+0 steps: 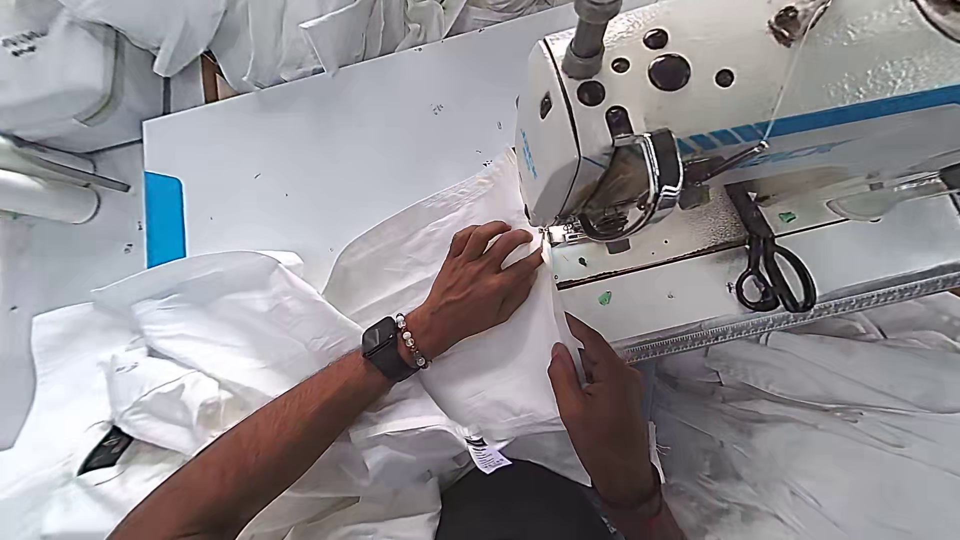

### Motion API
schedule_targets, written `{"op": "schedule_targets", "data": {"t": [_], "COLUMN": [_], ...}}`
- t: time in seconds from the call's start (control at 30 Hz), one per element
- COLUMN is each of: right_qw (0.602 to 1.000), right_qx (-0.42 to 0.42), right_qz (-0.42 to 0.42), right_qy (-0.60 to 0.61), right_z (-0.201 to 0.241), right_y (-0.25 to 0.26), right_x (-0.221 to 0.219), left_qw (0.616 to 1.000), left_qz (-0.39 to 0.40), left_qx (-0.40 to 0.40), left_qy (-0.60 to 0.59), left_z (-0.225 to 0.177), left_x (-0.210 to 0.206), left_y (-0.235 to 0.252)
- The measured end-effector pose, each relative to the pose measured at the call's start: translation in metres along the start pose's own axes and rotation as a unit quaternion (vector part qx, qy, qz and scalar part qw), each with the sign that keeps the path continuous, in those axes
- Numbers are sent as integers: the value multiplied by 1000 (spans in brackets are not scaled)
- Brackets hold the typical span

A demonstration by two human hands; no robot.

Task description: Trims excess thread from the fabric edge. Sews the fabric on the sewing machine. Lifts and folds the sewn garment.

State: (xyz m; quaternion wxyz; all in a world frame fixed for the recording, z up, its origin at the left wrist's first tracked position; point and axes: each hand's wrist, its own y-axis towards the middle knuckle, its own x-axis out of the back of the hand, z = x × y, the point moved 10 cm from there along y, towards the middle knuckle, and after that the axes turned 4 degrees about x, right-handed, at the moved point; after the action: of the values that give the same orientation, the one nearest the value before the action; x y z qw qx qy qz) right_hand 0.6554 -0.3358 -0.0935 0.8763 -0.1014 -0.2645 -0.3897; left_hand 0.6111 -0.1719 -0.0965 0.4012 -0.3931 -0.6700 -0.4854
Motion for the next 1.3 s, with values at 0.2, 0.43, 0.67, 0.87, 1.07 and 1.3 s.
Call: {"op": "schedule_targets", "data": {"t": [0.2, 0.43, 0.67, 0.87, 1.07, 1.3], "right_qw": [992, 972, 946, 968, 920, 917], "right_qx": [43, 95, 58, 70, 207, 192], "right_qz": [-28, -2, 86, 64, 249, 349], "right_qy": [-113, -215, -307, -234, -220, -5], "right_z": [18, 48, 23, -22, -12, 7], "right_y": [0, 20, 97, 60, -53, -47], "right_x": [15, 29, -10, 21, 2, -51], "left_qw": [998, 987, 994, 992, 993, 993], "left_qz": [4, -24, 40, 50, 68, 61], "left_qx": [-61, -162, -41, 29, -37, -43], "left_qy": [5, -7, -90, -108, -88, -88], "left_z": [7, 16, -4, 3, -11, -22], "left_x": [5, 12, 10, -6, -4, -7], "left_y": [9, 22, 10, -19, -17, -25]}}
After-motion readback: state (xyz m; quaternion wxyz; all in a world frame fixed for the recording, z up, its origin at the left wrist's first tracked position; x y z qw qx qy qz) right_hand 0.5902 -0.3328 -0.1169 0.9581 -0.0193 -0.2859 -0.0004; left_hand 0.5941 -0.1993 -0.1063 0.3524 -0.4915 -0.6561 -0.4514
